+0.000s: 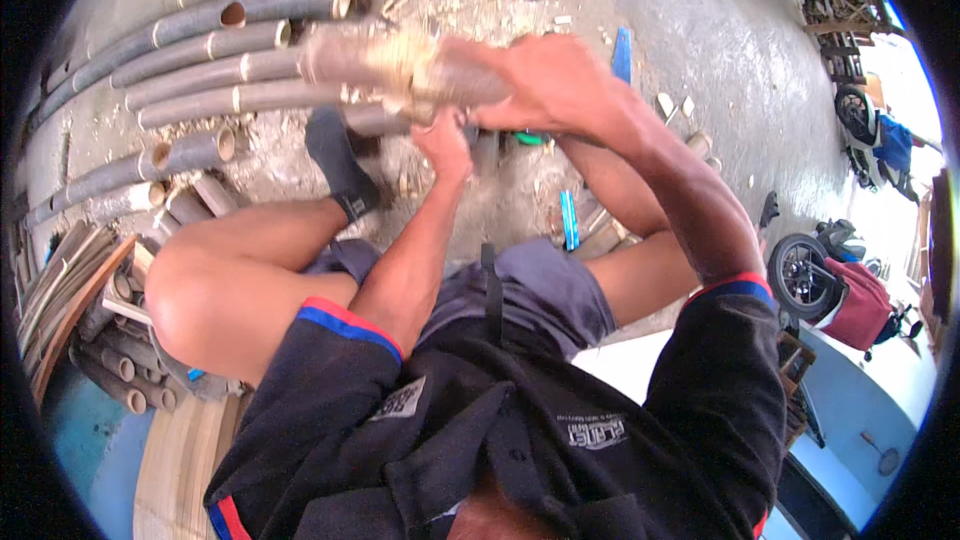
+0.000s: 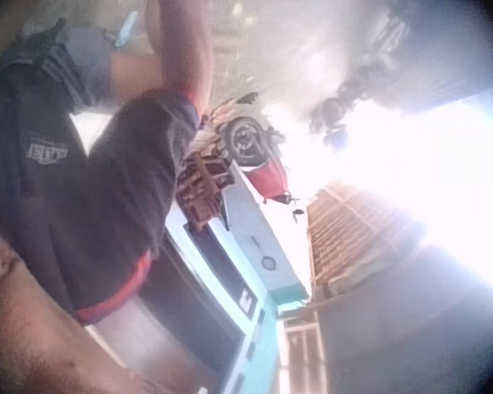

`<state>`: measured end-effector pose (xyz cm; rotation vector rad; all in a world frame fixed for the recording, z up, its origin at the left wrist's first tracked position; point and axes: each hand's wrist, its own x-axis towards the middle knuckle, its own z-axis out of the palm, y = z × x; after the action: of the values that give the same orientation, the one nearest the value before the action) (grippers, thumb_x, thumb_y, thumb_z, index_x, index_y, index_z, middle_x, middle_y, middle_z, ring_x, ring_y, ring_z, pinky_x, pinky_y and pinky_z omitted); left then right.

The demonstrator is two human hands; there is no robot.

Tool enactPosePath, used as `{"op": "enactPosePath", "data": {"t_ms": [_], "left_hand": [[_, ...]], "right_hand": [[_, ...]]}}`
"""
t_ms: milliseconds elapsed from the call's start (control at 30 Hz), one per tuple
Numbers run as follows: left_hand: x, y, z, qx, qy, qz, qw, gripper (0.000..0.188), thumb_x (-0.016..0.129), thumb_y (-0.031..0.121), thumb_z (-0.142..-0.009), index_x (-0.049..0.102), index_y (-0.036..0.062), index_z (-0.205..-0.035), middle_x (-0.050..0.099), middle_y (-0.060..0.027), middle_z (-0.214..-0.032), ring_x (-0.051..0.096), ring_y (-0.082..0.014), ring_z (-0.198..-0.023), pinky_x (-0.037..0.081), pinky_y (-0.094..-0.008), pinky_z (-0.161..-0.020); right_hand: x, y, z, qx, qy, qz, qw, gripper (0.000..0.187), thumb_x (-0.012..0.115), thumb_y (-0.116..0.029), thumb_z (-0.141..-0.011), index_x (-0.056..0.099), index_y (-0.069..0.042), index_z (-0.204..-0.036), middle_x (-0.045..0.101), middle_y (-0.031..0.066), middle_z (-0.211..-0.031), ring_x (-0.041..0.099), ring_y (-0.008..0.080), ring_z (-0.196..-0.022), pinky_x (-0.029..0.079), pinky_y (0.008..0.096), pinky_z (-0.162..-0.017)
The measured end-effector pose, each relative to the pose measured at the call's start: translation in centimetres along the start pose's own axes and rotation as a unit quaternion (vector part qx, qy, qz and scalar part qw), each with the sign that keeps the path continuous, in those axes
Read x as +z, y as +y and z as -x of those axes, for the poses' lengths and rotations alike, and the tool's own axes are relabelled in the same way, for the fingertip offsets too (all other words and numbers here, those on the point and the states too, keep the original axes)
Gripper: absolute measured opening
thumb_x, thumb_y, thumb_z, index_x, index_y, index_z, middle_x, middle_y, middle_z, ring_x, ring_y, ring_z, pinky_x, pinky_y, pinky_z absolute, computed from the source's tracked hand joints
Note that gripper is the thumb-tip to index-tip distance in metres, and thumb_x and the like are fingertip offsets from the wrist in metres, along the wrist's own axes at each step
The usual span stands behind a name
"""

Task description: The person sits on the floor and repeatedly hammers a chisel into bamboo segments to carve out the interior. They rotate the bamboo and reposition it frequently while striking with a wooden mallet.

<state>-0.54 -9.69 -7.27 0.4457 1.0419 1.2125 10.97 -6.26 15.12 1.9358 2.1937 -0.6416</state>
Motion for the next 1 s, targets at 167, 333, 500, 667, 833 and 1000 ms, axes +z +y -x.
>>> {"op": "enactPosePath", "data": {"t_ms": [167,333,500,667,833,1000], "left_hand": [[5.3,0.1,6.6,0.08,-0.23,-0.226,0.943,0.039,0.078,0.014,-0.083,0.06,0.0034,-0.117,0.067,-0.0096,-0.105,0.067,-0.0227,-0.092,0.055,-0.0393,-0.081],[6.5,-1.1,7.0,0.22,-0.33,-0.428,0.812,0.046,0.083,0.025,-0.073,0.061,0.0111,-0.111,0.059,-0.011,-0.102,0.067,-0.0352,-0.09,0.056,-0.0479,-0.077],[6.3,-4.2,3.8,0.25,-0.336,-0.447,0.79,0.043,0.085,0.027,-0.069,0.059,0.0107,-0.1,0.056,-0.0101,-0.1,0.066,-0.0367,-0.087,0.056,-0.0497,-0.071],[5.9,-5.4,1.7,0.24,-0.343,-0.429,0.8,0.044,0.086,0.028,-0.068,0.059,0.0089,-0.097,0.057,-0.0112,-0.093,0.065,-0.0363,-0.086,0.055,-0.0475,-0.071],[5.6,-5.4,1.8,0.206,-0.382,-0.44,0.786,0.043,0.086,0.027,-0.067,0.059,0.0065,-0.094,0.058,-0.0124,-0.091,0.064,-0.0368,-0.086,0.053,-0.0468,-0.073],[5.3,-5.2,1.4,0.215,-0.381,-0.462,0.771,0.041,0.085,0.025,-0.066,0.06,0.006,-0.091,0.058,-0.0127,-0.09,0.064,-0.037,-0.085,0.052,-0.0467,-0.071]], "right_hand": [[0.6,0.6,8.3,0.135,0.243,-0.243,0.929,0.087,0.072,-0.039,-0.086,0.034,-0.007,-0.157,0.07,0.0284,-0.115,0.071,0.037,-0.106,0.056,0.0441,-0.091],[5.3,1.3,15.2,0.243,0.371,-0.45,0.775,0.086,0.073,-0.023,-0.087,0.03,0.004,-0.156,0.057,0.0213,-0.139,0.059,0.0291,-0.125,0.047,0.0388,-0.105],[11.0,0.0,19.0,0.309,0.398,-0.52,0.689,0.085,0.071,-0.024,-0.088,0.029,0.003,-0.157,0.051,0.0197,-0.146,0.053,0.0298,-0.131,0.043,0.039,-0.109],[13.5,-0.6,19.7,0.296,0.458,-0.538,0.642,0.088,0.071,-0.022,-0.089,0.025,0.005,-0.158,0.044,0.0209,-0.152,0.046,0.0296,-0.138,0.037,0.0391,-0.115],[16.7,-1.5,18.0,0.362,0.387,-0.478,0.7,0.081,0.067,-0.014,-0.091,0.025,0.004,-0.158,0.048,0.0207,-0.148,0.049,0.0298,-0.134,0.038,0.039,-0.113],[13.4,0.3,18.7,0.343,0.418,-0.576,0.613,0.075,0.066,-0.016,-0.093,0.03,0.002,-0.157,0.056,0.0201,-0.14,0.054,0.0321,-0.129,0.04,0.0357,-0.112]]}}
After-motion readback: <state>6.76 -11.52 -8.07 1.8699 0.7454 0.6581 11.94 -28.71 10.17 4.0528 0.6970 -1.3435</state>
